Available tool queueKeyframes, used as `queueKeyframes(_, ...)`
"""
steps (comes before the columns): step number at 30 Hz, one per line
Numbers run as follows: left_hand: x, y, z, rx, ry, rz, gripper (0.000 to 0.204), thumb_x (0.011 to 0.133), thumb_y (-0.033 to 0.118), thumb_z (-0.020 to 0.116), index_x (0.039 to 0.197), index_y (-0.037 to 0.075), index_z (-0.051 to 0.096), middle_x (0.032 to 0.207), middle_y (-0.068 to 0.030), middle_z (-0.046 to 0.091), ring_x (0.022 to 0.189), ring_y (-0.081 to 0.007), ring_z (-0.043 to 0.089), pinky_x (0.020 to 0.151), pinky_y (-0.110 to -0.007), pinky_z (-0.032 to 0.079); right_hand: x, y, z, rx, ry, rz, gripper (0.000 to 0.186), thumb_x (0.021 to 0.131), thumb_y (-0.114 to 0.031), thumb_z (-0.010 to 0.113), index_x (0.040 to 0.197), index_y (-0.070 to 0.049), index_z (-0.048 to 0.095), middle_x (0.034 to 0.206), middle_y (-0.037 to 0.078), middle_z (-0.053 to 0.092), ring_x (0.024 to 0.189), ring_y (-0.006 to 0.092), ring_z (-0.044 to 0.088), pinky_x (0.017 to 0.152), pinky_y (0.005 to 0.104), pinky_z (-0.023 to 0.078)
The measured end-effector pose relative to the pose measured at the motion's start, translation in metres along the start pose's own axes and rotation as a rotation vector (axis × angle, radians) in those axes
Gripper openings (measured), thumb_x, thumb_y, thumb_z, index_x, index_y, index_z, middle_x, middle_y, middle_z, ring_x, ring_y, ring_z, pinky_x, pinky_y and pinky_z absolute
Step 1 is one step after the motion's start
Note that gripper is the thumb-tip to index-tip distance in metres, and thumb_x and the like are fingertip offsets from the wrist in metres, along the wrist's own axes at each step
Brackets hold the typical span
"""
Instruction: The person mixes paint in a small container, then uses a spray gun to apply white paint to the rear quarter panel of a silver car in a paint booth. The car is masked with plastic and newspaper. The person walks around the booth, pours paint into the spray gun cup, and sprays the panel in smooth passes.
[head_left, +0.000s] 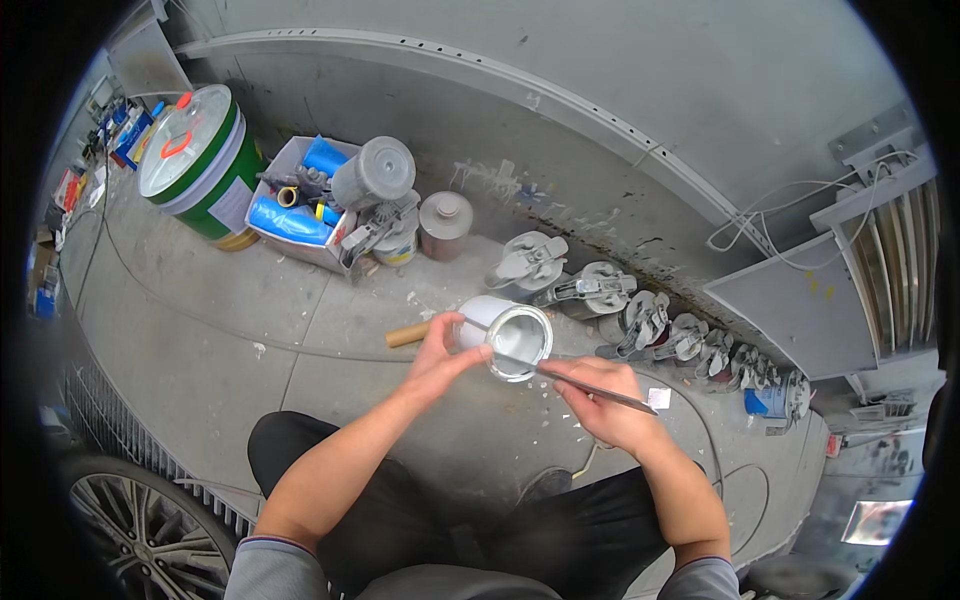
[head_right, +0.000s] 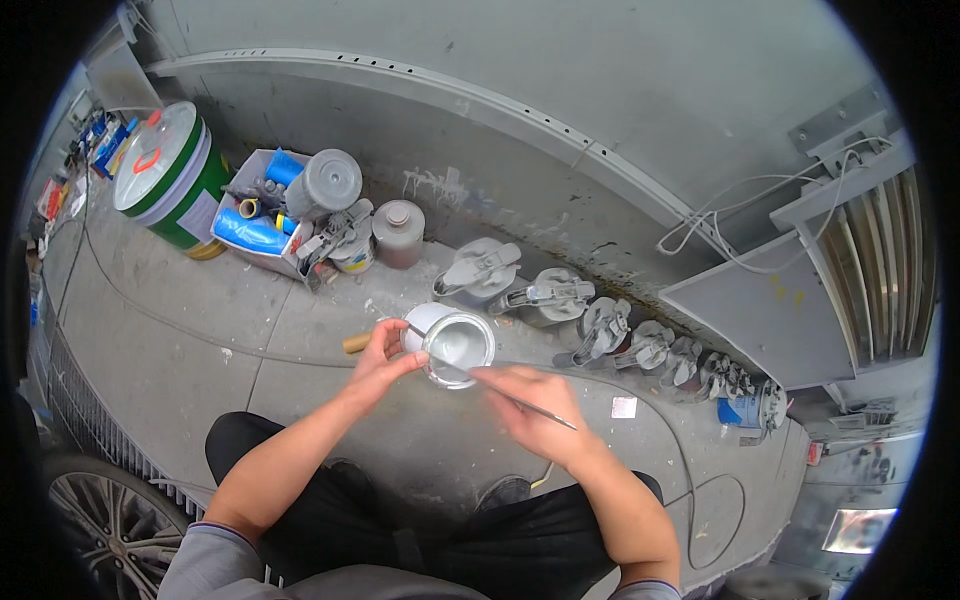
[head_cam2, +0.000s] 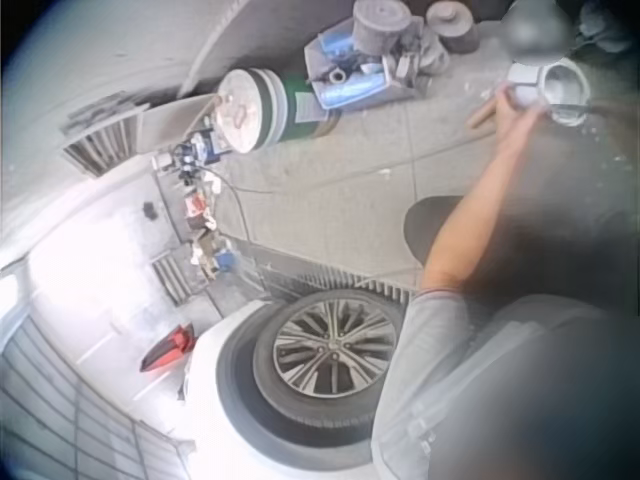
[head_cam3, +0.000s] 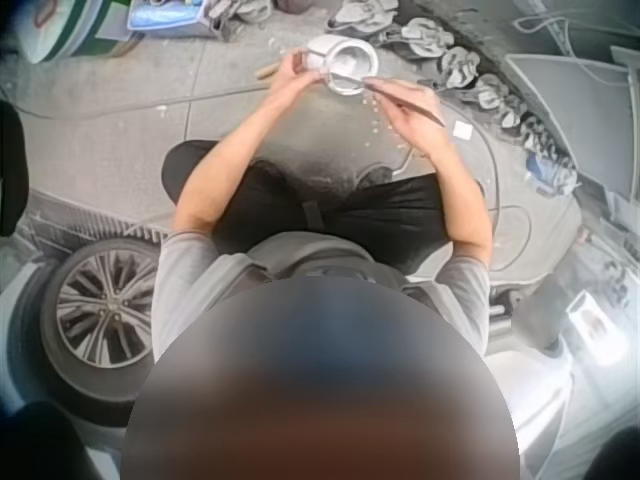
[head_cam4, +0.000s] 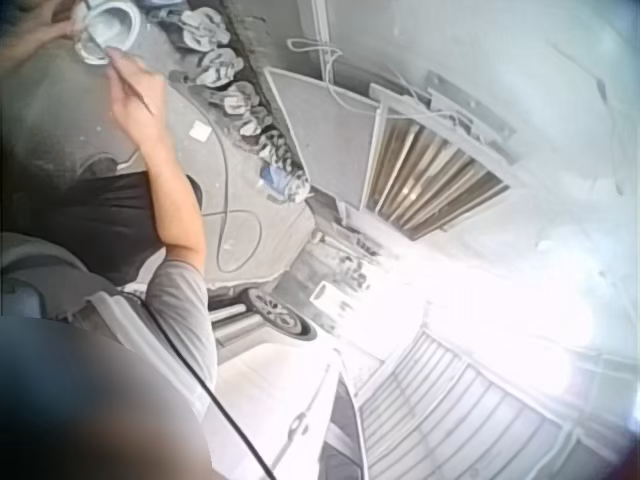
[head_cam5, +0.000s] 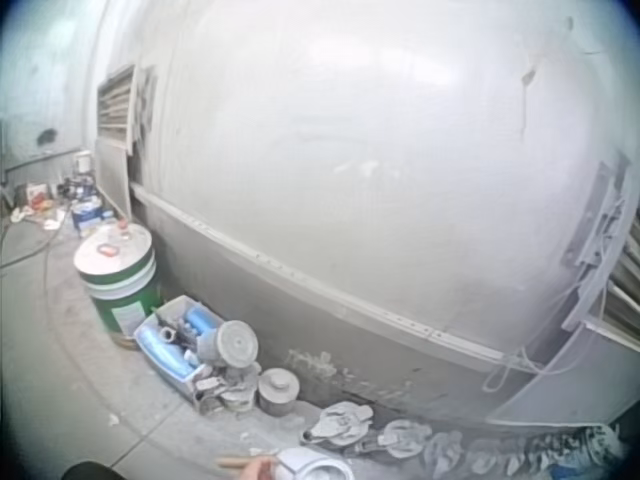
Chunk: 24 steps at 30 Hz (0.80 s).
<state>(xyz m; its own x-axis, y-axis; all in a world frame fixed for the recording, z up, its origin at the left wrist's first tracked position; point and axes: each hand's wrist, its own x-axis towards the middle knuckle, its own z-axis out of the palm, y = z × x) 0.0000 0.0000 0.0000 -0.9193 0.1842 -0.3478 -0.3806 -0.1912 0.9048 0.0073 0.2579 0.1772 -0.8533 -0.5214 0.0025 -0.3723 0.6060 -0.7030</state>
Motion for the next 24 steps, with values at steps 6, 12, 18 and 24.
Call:
queueKeyframes(6,0.002,0.001,0.002,0.039,-0.02,-0.001,0.09,0.083,0.045,0.089,0.149,0.009,0.039,0.149,-0.0211,0.044,0.144,-0.0343,0.039,0.116,-0.049,0.038,0.004,0.007,-0.003,-0.149,0.129,-0.099,0.038,0.088,0.002,0.075,0.124,-0.01,0.076,0.104,0.013,0.077,0.089,0.0316,0.074,0.076,0.0386,0.06)
queueKeyframes(12,0.001,0.003,0.0,0.031,-0.009,0.004,0.089,0.083,0.044,0.089,0.149,0.008,0.04,0.145,-0.0196,0.047,0.14,-0.0311,0.043,0.114,-0.046,0.041,0.006,0.008,0.0,-0.197,0.16,-0.103,0.036,0.088,0.003,0.076,0.123,-0.008,0.077,0.103,0.014,0.077,0.089,0.0303,0.074,0.078,0.0361,0.06)
queueKeyframes(18,0.003,0.003,0.003,0.021,-0.002,0.021,0.086,0.085,0.038,0.09,0.147,0.007,0.039,0.141,-0.0183,0.049,0.13,-0.0263,0.053,0.106,-0.04,0.049,-0.002,0.008,0.007,-0.109,0.065,-0.06,0.038,0.091,-0.002,0.073,0.127,-0.014,0.075,0.105,0.012,0.077,0.087,0.0325,0.073,0.074,0.0401,0.06)
queueKeyframes(24,0.002,0.007,0.007,0.036,0.008,0.032,0.084,0.086,0.036,0.089,0.146,0.007,0.039,0.139,-0.0185,0.05,0.126,-0.0247,0.056,0.102,-0.039,0.051,-0.006,0.009,0.009,0.001,0.034,-0.093,0.037,0.091,-0.001,0.073,0.127,-0.011,0.074,0.107,0.014,0.077,0.087,0.0341,0.073,0.075,0.04,0.059)
